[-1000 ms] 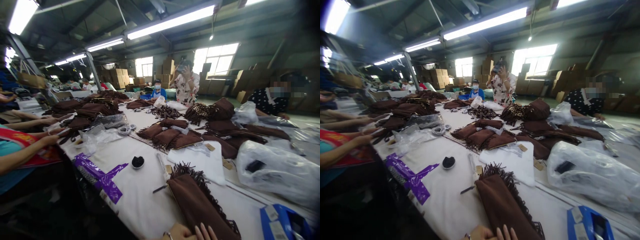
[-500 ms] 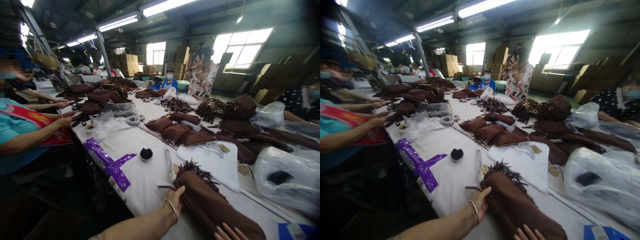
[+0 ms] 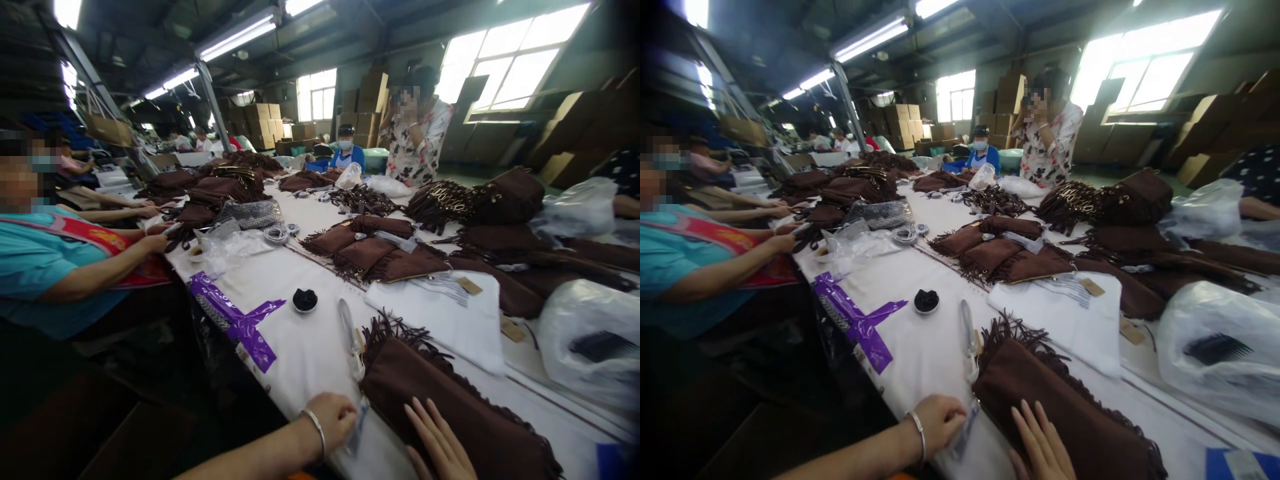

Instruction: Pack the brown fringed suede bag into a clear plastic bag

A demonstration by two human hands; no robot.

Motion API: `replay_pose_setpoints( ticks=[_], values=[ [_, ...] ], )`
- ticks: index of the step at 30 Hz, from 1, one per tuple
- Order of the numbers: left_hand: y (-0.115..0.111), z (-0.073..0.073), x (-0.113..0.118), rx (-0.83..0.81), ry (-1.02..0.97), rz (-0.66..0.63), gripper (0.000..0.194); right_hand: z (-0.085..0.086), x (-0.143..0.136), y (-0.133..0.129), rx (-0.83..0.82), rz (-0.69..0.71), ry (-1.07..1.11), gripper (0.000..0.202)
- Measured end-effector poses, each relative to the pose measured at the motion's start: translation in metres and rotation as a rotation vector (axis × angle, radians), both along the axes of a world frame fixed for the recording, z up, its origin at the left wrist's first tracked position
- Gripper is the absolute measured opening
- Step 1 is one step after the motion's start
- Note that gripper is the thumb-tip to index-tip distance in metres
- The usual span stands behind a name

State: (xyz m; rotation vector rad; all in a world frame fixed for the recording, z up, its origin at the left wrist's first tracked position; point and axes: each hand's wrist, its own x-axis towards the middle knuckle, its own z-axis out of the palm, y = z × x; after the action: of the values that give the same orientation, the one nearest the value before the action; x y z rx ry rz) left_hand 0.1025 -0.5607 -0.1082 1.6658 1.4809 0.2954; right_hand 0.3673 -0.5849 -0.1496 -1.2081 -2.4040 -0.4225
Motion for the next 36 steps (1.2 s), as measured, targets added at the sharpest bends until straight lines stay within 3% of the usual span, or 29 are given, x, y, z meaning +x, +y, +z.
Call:
replay_pose_setpoints(
  ticks=[2,4,8,10,12,15,19,22,25,28,32,36],
  values=[
    [-0.001,-0.009,0.012,-0.095,-0.084,-0.072,0.030,-0.002,-0.025,0.016,0.013,0.001,0.003,0.061],
    [0.005,-0.011,0.015,-0.089,-0.120,-0.063,0.032,-0.012,-0.042,0.027,0.041,-0.015,-0.027,0.062],
    [0.049,0.010,-0.001,0.309,-0.049,0.027,0.024,-0.039,-0.053,0.034,0.158,-0.006,-0.157,0.053],
    [0.082,0.022,-0.004,0.533,0.051,-0.069,0.022,-0.046,-0.050,0.034,0.208,0.007,-0.183,0.049],
    [0.117,0.028,0.003,0.619,0.179,-0.222,0.020,-0.049,-0.046,0.035,0.217,0.012,-0.200,0.048],
    [0.160,0.022,0.022,0.539,0.296,-0.329,0.002,-0.047,-0.043,0.035,0.209,0.020,-0.220,0.048],
    [0.193,0.004,0.040,0.420,0.351,-0.377,0.022,-0.046,-0.043,0.033,0.127,0.016,-0.213,0.049],
    [0.205,0.003,0.035,0.350,0.336,-0.462,0.031,-0.047,-0.042,0.031,0.053,0.009,-0.191,0.051],
    [0.204,0.020,0.017,0.344,0.279,-0.552,0.028,-0.046,-0.042,0.030,0.015,0.011,-0.158,0.053],
    [0.185,0.046,-0.005,0.430,0.198,-0.583,0.010,-0.042,-0.044,0.029,-0.015,0.006,-0.121,0.055],
    [0.132,0.071,-0.029,0.637,0.090,-0.587,0.016,-0.032,-0.048,0.024,-0.058,0.001,-0.066,0.059],
    [0.066,0.076,-0.043,0.720,0.054,-0.497,0.025,-0.017,-0.049,0.017,-0.172,-0.030,0.154,0.057]
  ],
)
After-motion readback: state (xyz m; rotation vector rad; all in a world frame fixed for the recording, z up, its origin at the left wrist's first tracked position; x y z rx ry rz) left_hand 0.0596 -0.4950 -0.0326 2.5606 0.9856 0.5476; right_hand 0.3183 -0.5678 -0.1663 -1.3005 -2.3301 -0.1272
